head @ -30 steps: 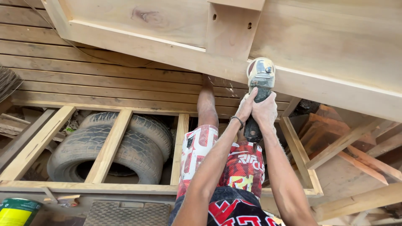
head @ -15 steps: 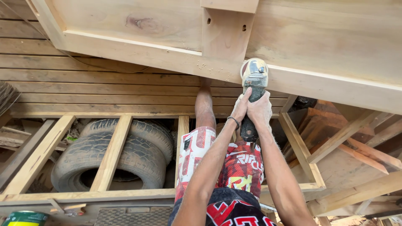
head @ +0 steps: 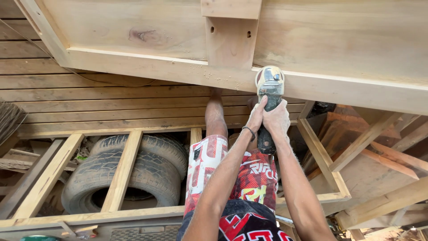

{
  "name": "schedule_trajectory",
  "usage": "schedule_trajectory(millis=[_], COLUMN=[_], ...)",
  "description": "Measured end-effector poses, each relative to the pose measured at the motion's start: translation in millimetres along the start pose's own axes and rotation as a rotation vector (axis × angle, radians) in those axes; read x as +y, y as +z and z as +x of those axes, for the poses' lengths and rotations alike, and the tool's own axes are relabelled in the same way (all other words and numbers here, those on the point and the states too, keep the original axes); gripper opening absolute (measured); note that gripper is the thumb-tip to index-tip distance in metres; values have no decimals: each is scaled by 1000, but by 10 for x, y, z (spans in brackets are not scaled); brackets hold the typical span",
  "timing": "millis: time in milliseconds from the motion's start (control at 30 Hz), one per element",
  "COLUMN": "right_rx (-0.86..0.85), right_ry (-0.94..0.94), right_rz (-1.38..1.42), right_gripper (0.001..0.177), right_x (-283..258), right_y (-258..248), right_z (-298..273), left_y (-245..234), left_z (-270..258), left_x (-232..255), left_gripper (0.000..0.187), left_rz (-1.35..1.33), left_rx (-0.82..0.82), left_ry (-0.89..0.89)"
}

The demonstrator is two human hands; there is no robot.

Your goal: The person sands a large wood plank using a power sander, moving the tool across the flat surface and around the edges of a circular cutout while another person assists by holding the tool.

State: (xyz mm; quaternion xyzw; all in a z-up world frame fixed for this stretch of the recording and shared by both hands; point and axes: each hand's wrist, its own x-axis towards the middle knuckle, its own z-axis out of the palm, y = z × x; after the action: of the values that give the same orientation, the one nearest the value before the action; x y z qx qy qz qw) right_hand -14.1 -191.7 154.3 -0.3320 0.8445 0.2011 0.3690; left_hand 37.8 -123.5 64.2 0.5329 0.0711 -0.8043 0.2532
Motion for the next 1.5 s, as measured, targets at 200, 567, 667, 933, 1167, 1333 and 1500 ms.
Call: schedule_trajectory(millis=[200,567,667,933,1167,1333,1500], right_rx=[7,35,18,81,132,189,243], right_ry=[35,-2,9,0,44,86,108], right_rz=[41,114,123,205,287,325,356], right_gripper=[80,78,73,76,77,75,72], right_x=[197,728,947,1498,1859,2089,2227], right_y=[-203,-812,-966,-1409,-1789,-2010,-2232], right_z=[11,128,214,464,665,808,917], left_y=[188,963,1175,1833,2379,2777,3135], left_z=[61,-152,-160,-101,80,107,121], left_x=[-164,-258,-386,-552,-684,-679,-625], left_gripper=[66,64,64,64,69,73,74], left_rz=[15,-26,-57,-43,40,123,146], left_rx=[-107,-112,-112,-151,-174,-193,-259], left_ry=[69,-73,-91,-166,-190,-267,-297])
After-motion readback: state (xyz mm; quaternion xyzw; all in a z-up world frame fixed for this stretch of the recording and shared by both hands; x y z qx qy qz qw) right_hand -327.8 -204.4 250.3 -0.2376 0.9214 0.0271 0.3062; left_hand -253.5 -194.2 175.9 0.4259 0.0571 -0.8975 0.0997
